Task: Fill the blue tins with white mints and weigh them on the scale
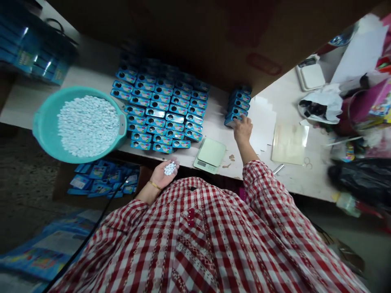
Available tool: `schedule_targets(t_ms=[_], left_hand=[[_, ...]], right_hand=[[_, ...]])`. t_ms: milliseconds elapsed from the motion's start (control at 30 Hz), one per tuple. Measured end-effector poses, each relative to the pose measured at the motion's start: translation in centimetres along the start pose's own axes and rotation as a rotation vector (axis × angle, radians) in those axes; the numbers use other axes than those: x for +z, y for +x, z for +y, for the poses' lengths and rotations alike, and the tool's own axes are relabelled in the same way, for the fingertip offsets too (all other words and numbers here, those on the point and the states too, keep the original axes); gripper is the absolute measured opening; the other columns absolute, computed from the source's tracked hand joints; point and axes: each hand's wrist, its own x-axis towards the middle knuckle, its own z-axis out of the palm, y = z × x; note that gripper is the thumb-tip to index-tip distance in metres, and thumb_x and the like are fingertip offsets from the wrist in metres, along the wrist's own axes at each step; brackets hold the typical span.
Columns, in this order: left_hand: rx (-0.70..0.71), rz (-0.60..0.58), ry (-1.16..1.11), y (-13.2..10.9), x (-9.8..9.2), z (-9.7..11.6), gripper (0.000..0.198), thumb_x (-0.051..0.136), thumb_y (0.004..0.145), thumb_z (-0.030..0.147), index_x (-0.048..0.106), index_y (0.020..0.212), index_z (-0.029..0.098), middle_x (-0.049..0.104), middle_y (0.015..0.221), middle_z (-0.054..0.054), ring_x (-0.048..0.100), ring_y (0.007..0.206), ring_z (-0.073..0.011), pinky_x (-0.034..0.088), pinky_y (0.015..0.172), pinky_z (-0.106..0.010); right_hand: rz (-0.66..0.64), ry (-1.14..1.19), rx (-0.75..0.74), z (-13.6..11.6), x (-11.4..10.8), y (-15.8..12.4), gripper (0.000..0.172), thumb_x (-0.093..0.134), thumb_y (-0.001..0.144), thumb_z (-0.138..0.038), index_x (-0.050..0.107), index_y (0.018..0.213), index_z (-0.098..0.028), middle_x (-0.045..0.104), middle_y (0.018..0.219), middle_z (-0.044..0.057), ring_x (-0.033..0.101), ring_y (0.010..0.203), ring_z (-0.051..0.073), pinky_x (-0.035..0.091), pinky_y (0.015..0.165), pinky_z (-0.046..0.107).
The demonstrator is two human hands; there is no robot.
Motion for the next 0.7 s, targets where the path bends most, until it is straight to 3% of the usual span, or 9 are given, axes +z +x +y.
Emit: schedule_targets(t_ms=[133,267,433,567,700], left_hand=[[-0.015,-0.016,0.007,-0.1,1.0,-0.4,0.024,0.040,0.087,0.012,0.063,0.093,0.009,0.067,0.069,-0.008,0.064,0.059,-0.0134,0.052,0.049,-0.019],[-0.030,-0.022,0.005,0.1,1.4,-1.1,0.025,0.040,0.087,0.011,0.064,0.094,0.009,0.069,0.071,-0.009,0.067,0.065,-0.0145,0.055,0.058,-0.023],[-0.056,-0.102,0.029,0.8,2.1,-1.6,0.026,0.041,0.086,0.012,0.065,0.095,0.007,0.071,0.078,-0.012,0.069,0.076,-0.0187,0.055,0.074,-0.032],[-0.059,-0.119,0.046,1.0,2.1,-1.3,0.027,0.040,0.087,0.014,0.065,0.090,0.008,0.072,0.081,-0.012,0.069,0.077,-0.0195,0.055,0.077,-0.035],[-0.067,-0.108,0.037,1.0,1.6,-1.2,0.026,0.039,0.087,0.014,0.065,0.088,0.009,0.072,0.082,-0.011,0.069,0.077,-0.0181,0.055,0.076,-0.033]], right_hand=[[-0.059,-0.139,-0.127,0.0,-0.6,-0.2,0.024,0.042,0.091,-0.021,0.065,0.096,-0.018,0.047,0.130,0.012,0.036,0.113,0.026,0.031,0.091,0.043],[-0.027,-0.135,-0.333,-2.1,-2.7,-5.3,0.027,0.038,0.093,-0.023,0.064,0.102,-0.020,0.054,0.120,0.010,0.039,0.100,0.023,0.031,0.087,0.039],[-0.135,-0.135,-0.566,-6.1,-3.3,-11.1,0.023,0.045,0.089,-0.015,0.064,0.100,-0.021,0.056,0.117,0.010,0.043,0.097,0.023,0.035,0.084,0.039],[-0.144,0.027,-0.517,-6.5,-3.1,-11.9,0.022,0.049,0.090,-0.023,0.063,0.107,-0.020,0.058,0.118,0.011,0.047,0.101,0.023,0.038,0.089,0.040],[0.000,0.312,-0.369,-6.2,-4.4,-12.6,0.027,0.047,0.092,-0.032,0.062,0.109,-0.019,0.060,0.113,0.011,0.051,0.102,0.023,0.043,0.090,0.041]])
